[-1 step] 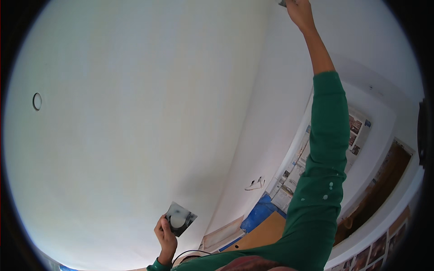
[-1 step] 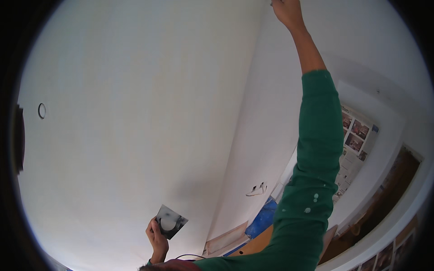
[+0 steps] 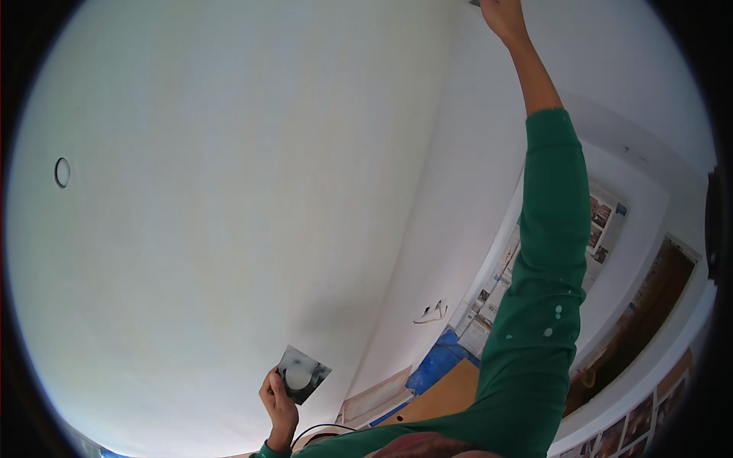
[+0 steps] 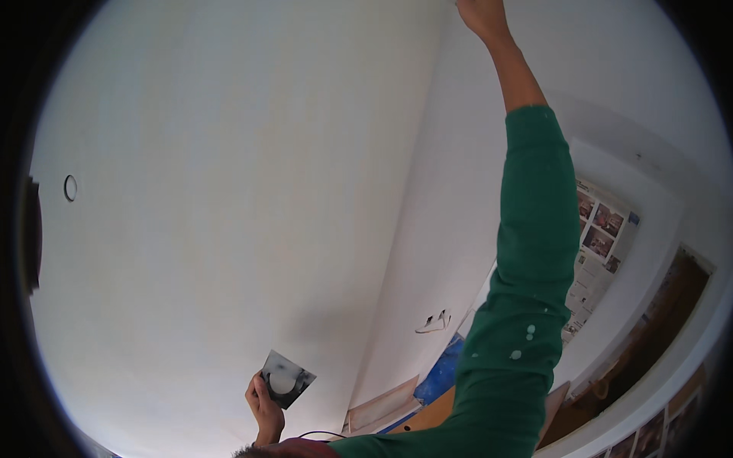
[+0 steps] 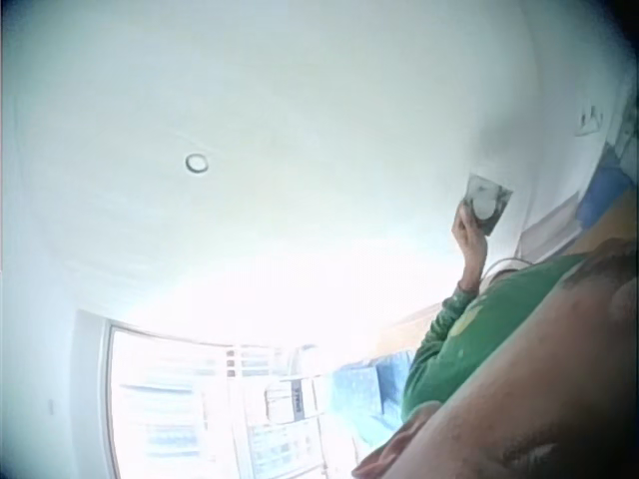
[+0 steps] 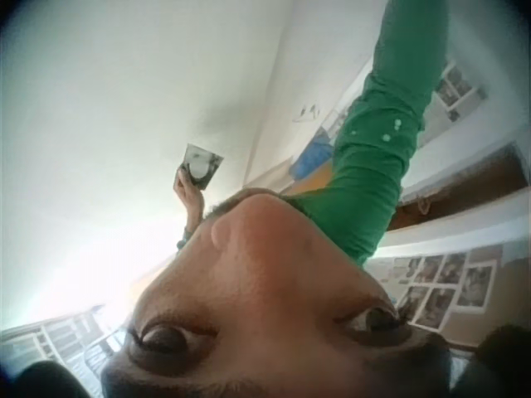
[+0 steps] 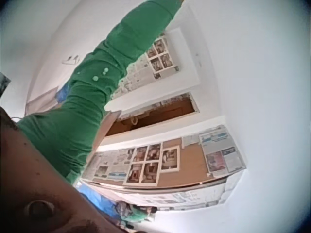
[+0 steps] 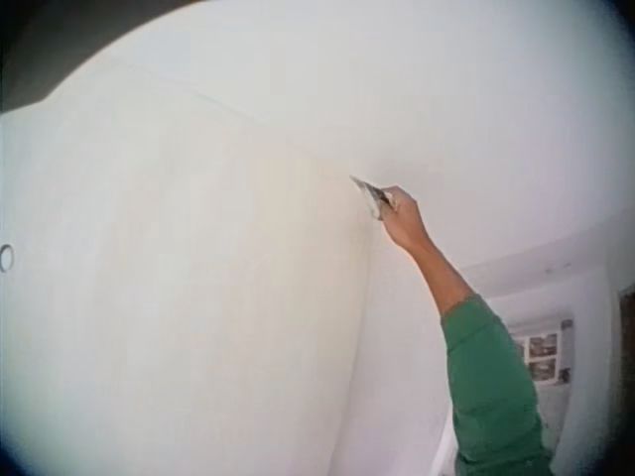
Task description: The person scoops white joint compound from a container onto a hawk using a putty knife, then uses a second putty knife to apply and smooth the compound onto the ceiling. The person repeatedly transfers compound between the tools and applies it to the ceiling surface.
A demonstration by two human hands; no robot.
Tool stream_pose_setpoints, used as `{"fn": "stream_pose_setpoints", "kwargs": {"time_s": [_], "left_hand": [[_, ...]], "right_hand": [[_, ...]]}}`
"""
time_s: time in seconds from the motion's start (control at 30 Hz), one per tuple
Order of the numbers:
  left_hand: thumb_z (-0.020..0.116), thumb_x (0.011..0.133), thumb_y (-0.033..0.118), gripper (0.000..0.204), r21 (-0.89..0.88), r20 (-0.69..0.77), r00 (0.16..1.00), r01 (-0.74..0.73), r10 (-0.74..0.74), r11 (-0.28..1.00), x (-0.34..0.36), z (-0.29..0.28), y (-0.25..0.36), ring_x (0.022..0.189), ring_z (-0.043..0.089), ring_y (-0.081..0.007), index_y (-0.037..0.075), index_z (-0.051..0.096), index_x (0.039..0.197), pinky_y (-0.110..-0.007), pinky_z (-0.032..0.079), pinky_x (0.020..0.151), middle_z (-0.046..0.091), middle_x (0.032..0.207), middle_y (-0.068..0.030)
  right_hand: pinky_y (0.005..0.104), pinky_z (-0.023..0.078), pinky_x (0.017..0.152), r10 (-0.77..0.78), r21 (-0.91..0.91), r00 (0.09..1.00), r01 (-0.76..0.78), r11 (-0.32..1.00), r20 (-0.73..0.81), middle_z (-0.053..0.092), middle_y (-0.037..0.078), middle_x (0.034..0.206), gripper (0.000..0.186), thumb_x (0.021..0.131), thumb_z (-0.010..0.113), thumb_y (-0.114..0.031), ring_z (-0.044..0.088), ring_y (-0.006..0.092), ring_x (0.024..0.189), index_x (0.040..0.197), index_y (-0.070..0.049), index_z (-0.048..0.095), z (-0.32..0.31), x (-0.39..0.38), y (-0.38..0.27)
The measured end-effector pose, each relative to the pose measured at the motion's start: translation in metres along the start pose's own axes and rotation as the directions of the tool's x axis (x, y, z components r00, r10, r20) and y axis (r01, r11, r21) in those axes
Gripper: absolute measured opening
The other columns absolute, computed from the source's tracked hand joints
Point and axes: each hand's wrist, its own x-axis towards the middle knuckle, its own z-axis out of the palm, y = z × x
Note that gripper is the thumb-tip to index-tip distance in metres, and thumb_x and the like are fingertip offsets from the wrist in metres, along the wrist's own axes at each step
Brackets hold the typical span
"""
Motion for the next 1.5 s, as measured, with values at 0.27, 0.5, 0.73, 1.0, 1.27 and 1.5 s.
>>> {"fn": "stream_pose_setpoints", "kwargs": {"time_s": [0.27,0.5,0.73,1.0,1.27,1.5], "left_hand": [[0.040,0.109,0.033,0.047,-0.023,-0.164,0.981,0.098,-0.100,0.995,-0.020,-0.008,0.001,0.078,0.054,-0.0097,-0.009,0.061,0.105,-0.024,0.045,0.072,0.062,0.086,-0.0053],[0.040,0.108,0.032,0.047,0.023,-0.186,0.980,0.081,-0.076,0.996,-0.025,-0.022,-0.008,0.079,0.055,-0.0096,-0.010,0.061,0.106,-0.024,0.045,0.073,0.062,0.087,-0.0056],[0.044,0.107,0.036,0.047,0.005,-0.179,0.977,0.119,-0.116,0.993,-0.021,-0.034,-0.028,0.082,0.058,-0.0111,-0.007,0.062,0.110,-0.026,0.048,0.074,0.065,0.093,-0.0071],[0.042,0.108,0.034,0.049,-0.005,-0.081,0.978,0.192,-0.191,0.981,-0.015,-0.038,-0.023,0.080,0.055,-0.0099,-0.011,0.061,0.109,-0.025,0.046,0.073,0.064,0.088,-0.0065],[0.043,0.107,0.036,0.051,-0.001,-0.020,0.972,0.233,-0.233,0.972,-0.002,-0.050,-0.020,0.081,0.056,-0.0108,-0.012,0.061,0.110,-0.025,0.046,0.074,0.064,0.088,-0.0066],[0.043,0.107,0.038,0.053,0.007,0.195,0.939,0.287,-0.283,0.958,0.018,-0.058,-0.012,0.084,0.058,-0.0124,-0.012,0.061,0.113,-0.026,0.048,0.076,0.066,0.092,-0.0083]], "right_hand": [[0.0468,0.046,0.096,-0.428,-0.267,0.902,0.400,0.877,-0.056,0.066,0.025,0.107,0.027,0.085,0.052,-0.004,0.059,0.0427,0.106,0.107,0.002,0.067,0.024,0.088,0.035],[0.0466,0.046,0.096,-0.450,-0.311,0.892,0.418,0.854,-0.038,0.065,0.024,0.107,0.032,0.079,0.048,0.002,0.059,0.0416,0.107,0.104,0.000,0.069,0.026,0.091,0.028],[0.0448,0.046,0.098,-0.474,-0.285,0.879,0.441,0.851,-0.056,0.066,0.023,0.107,0.037,0.079,0.046,0.003,0.059,0.0406,0.108,0.107,0.000,0.070,0.034,0.087,0.010],[0.0381,0.045,0.100,-0.256,-0.228,0.946,0.299,0.927,0.197,0.067,0.022,0.116,0.040,0.084,0.046,0.002,0.062,0.0336,0.111,0.118,0.002,0.066,0.020,0.098,-0.011],[0.0372,0.044,0.101,-0.122,0.009,0.941,0.126,0.992,0.314,0.062,0.015,0.123,0.037,0.089,0.049,0.001,0.057,0.0274,0.115,0.123,0.004,0.062,0.013,-0.005,-0.064],[0.0352,0.045,0.100,-0.105,0.049,0.940,0.094,0.994,0.324,0.063,0.014,0.117,0.031,0.092,0.051,0.004,0.059,0.0241,0.112,0.120,0.005,0.062,0.024,-0.109,-0.133]]}}
